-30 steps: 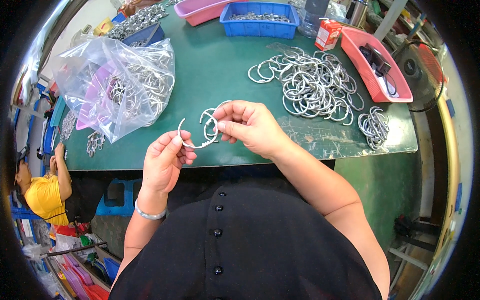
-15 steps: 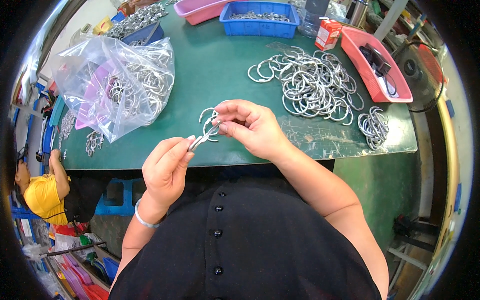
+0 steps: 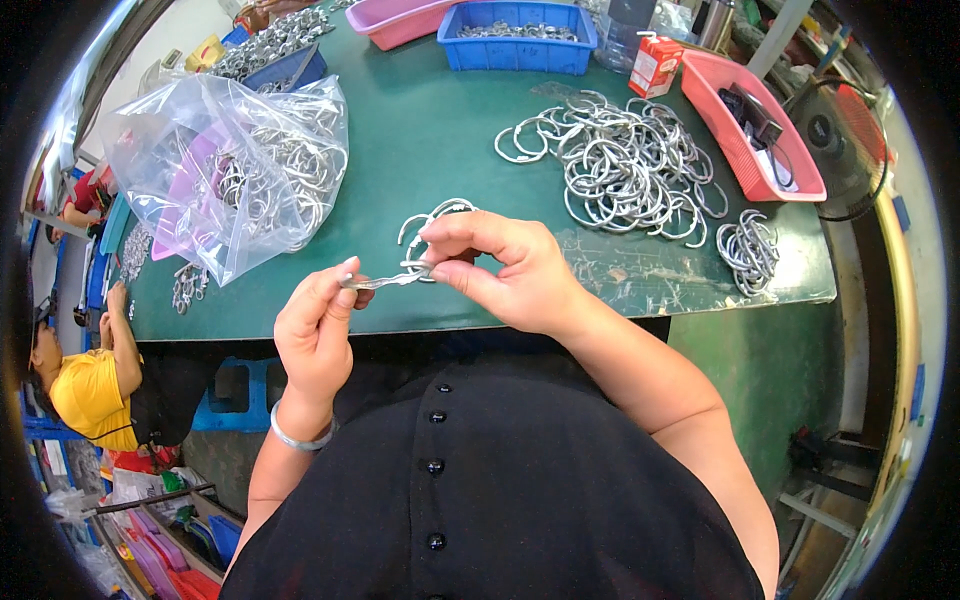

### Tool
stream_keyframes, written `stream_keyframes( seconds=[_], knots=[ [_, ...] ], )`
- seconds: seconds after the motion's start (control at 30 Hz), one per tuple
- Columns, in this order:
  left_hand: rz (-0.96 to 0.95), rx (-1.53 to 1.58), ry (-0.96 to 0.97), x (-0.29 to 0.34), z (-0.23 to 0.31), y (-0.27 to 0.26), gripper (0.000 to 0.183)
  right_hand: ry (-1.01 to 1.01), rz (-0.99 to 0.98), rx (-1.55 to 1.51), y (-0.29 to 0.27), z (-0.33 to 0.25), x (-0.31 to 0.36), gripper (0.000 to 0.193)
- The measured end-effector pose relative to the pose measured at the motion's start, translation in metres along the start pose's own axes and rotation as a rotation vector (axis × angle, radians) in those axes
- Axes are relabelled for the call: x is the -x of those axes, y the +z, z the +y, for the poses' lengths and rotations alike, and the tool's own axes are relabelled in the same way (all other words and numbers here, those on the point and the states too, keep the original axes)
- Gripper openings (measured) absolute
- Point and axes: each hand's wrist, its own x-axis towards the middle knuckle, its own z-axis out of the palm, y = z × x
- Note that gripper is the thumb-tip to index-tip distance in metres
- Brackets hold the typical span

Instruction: The person picks up metal rings from a table, groups them together by hand, and places them into a plastic bag. They then walk to a storage area and place the bag on a shelf.

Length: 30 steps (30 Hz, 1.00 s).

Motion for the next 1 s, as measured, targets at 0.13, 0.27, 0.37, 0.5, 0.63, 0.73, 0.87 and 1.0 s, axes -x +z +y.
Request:
stream_keyframes(
  seconds=[0.13,0.27,0.37,0.5,0.63,0.73,0.87,1.0],
  knots=[
    [0.026,0.375,-0.224,0.004,-0.012,0.004,0.021,-0.073,-0.036,0.066,0.005,-0.010,-0.003,0.032],
    [-0.003,0.590,-0.340,0.003,-0.014,0.007,0.021,-0.094,-0.043,0.094,0.010,-0.019,-0.006,0.028],
    [-0.009,0.681,-0.372,0.003,-0.016,0.008,0.021,-0.120,-0.054,0.152,0.012,-0.022,-0.007,0.029],
    [-0.006,0.744,-0.422,0.003,-0.016,0.009,0.021,-0.132,-0.068,0.163,0.015,-0.026,-0.009,0.029],
    [-0.034,0.829,-0.480,0.004,-0.017,0.010,0.022,-0.135,-0.057,0.152,0.017,-0.026,-0.009,0.029],
    [-0.043,0.881,-0.519,0.005,-0.017,0.010,0.022,-0.132,-0.053,0.144,0.019,-0.026,-0.010,0.029],
    [-0.054,0.974,-0.569,0.005,-0.017,0.012,0.022,-0.125,-0.050,0.123,0.021,-0.026,-0.011,0.028],
    [-0.068,1.021,-0.570,0.004,-0.016,0.012,0.021,-0.118,-0.055,0.124,0.021,-0.027,-0.012,0.028]
  ],
)
